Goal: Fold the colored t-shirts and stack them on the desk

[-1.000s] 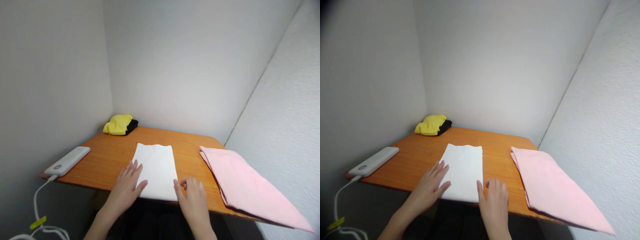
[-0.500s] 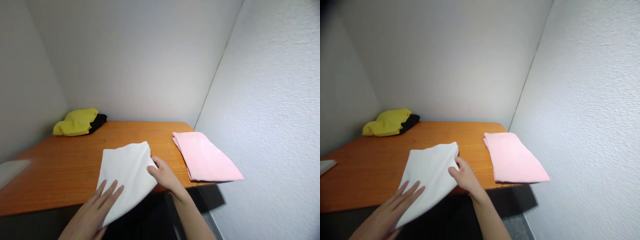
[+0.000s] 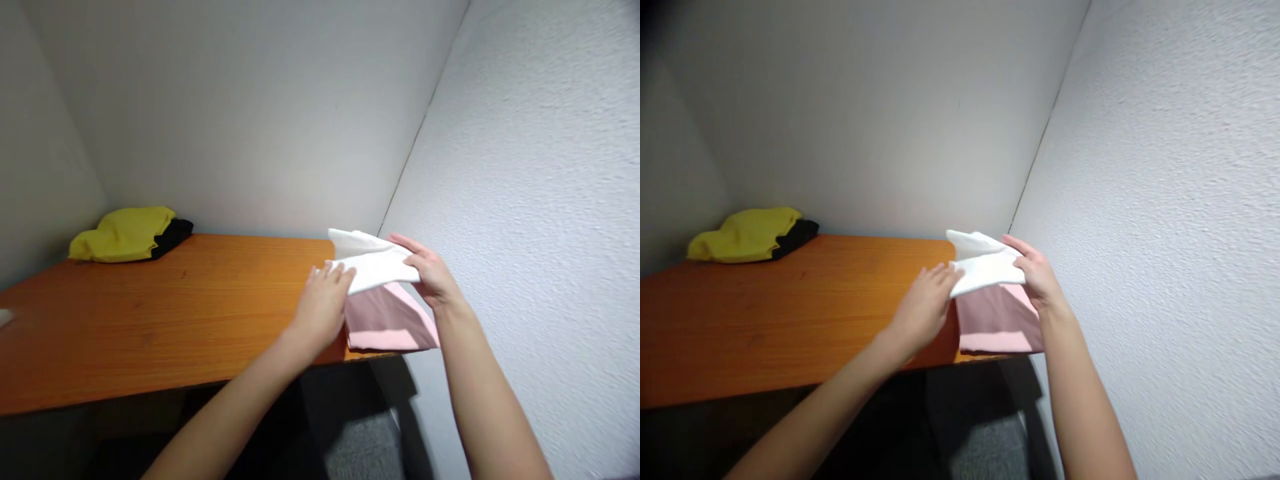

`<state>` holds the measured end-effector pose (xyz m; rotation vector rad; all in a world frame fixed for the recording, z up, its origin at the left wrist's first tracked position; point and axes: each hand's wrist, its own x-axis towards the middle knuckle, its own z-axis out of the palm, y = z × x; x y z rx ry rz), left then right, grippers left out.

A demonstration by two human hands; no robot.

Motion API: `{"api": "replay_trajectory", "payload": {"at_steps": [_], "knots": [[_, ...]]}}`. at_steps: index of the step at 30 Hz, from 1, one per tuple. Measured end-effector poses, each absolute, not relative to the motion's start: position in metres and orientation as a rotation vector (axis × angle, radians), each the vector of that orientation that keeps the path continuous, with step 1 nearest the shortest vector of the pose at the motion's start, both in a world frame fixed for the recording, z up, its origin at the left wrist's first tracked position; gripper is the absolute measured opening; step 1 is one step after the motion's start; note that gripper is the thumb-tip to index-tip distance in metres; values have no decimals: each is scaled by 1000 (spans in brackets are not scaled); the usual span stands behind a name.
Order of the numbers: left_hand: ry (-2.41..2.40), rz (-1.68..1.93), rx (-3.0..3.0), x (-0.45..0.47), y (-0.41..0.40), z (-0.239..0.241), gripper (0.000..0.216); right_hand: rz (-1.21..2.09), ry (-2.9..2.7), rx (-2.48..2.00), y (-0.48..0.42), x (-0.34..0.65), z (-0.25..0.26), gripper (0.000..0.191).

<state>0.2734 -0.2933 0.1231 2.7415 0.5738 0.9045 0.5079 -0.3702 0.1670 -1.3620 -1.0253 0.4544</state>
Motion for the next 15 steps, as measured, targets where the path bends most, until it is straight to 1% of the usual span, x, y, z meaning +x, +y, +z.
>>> {"api": "replay_trajectory", "payload": {"at_steps": [2,4,7,9,12,15], "knots": [[467,692,2761,302,-320,88,62,432,-953,-1569,-410,540,127,67],[444,538,2778,322,-345,52,63,397,-894,-1824,-437,564,85,60],[535,558,2820,335,-368,18,57,366,-954,-2012,-449,585,43,53],[521,555,2846,334,-370,16,59,265,-1064,-2107,-441,591,37,55],[392,473,2835,322,-359,28,70,78,-1161,-2344,-411,591,47,56],[281,471,2781,310,-346,40,65,72,-1112,-2526,-377,589,59,57]]}}
